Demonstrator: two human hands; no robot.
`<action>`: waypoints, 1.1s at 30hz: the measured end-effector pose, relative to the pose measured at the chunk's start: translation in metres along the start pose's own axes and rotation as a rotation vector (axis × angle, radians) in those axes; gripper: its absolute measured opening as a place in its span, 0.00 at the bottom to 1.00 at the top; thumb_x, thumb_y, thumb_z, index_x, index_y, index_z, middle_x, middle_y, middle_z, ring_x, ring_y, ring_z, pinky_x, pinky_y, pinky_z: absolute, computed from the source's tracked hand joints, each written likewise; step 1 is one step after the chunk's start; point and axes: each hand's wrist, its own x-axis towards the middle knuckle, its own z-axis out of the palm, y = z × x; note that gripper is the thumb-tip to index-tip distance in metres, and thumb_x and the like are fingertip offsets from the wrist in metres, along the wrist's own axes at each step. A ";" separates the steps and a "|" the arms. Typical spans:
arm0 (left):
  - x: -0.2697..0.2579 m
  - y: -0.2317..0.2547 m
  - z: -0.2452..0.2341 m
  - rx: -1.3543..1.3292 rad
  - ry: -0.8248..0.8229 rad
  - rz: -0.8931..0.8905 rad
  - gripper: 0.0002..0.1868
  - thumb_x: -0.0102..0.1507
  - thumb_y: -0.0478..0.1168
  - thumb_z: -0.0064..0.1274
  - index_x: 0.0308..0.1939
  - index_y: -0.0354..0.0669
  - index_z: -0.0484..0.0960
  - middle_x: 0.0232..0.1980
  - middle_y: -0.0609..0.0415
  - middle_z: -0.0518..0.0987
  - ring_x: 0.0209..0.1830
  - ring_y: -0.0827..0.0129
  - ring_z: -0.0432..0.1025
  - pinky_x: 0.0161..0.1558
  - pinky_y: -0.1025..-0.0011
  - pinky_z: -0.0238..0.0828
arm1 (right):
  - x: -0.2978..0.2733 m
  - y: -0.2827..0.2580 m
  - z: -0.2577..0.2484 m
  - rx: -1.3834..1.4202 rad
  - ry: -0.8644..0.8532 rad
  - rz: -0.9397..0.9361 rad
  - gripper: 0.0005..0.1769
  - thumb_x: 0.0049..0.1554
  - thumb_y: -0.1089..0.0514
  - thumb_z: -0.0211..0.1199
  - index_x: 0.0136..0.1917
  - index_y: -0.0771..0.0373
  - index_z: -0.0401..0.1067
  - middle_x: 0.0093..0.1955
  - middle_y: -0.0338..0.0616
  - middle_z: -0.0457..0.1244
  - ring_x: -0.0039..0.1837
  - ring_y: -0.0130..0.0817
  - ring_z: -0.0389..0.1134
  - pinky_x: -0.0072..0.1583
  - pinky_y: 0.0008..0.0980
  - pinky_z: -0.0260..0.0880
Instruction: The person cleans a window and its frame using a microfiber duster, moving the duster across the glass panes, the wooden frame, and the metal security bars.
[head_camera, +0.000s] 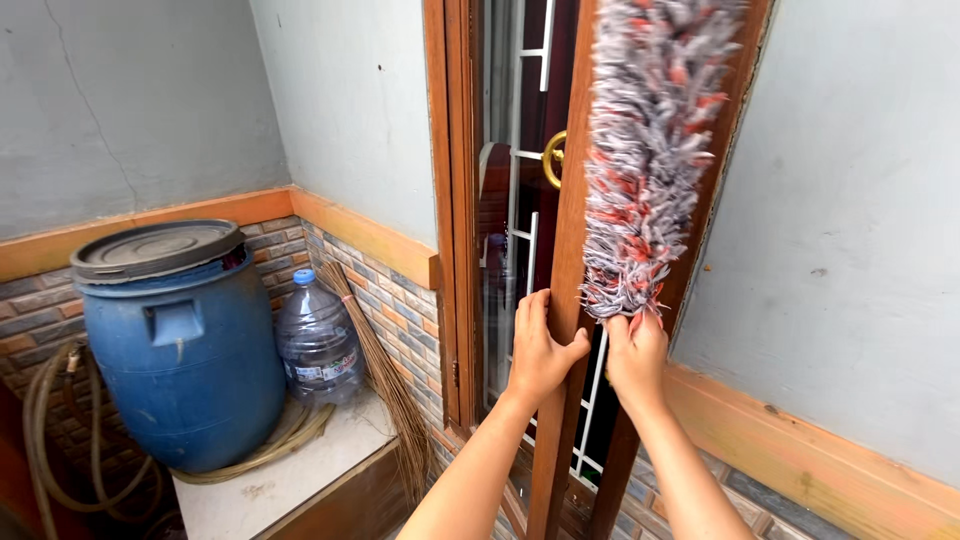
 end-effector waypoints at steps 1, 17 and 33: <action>-0.001 -0.002 -0.011 -0.056 -0.021 -0.024 0.39 0.53 0.38 0.67 0.64 0.31 0.66 0.58 0.40 0.70 0.58 0.50 0.68 0.60 0.61 0.68 | -0.007 -0.007 0.009 0.189 0.014 -0.055 0.11 0.64 0.62 0.52 0.54 0.74 0.68 0.47 0.50 0.65 0.48 0.33 0.66 0.56 0.37 0.70; 0.015 -0.002 -0.198 0.261 0.255 0.081 0.38 0.65 0.35 0.55 0.75 0.31 0.54 0.69 0.29 0.65 0.70 0.40 0.60 0.68 0.54 0.55 | -0.071 -0.094 0.161 0.636 -0.497 0.190 0.14 0.64 0.62 0.48 0.61 0.70 0.63 0.63 0.49 0.58 0.63 0.46 0.69 0.58 0.49 0.79; 0.065 -0.091 -0.277 0.622 0.484 -0.129 0.38 0.62 0.30 0.50 0.76 0.30 0.55 0.76 0.28 0.56 0.74 0.37 0.52 0.70 0.49 0.49 | -0.019 -0.071 0.133 0.338 -0.442 0.172 0.13 0.61 0.59 0.53 0.58 0.63 0.67 0.45 0.44 0.68 0.41 0.27 0.69 0.42 0.30 0.74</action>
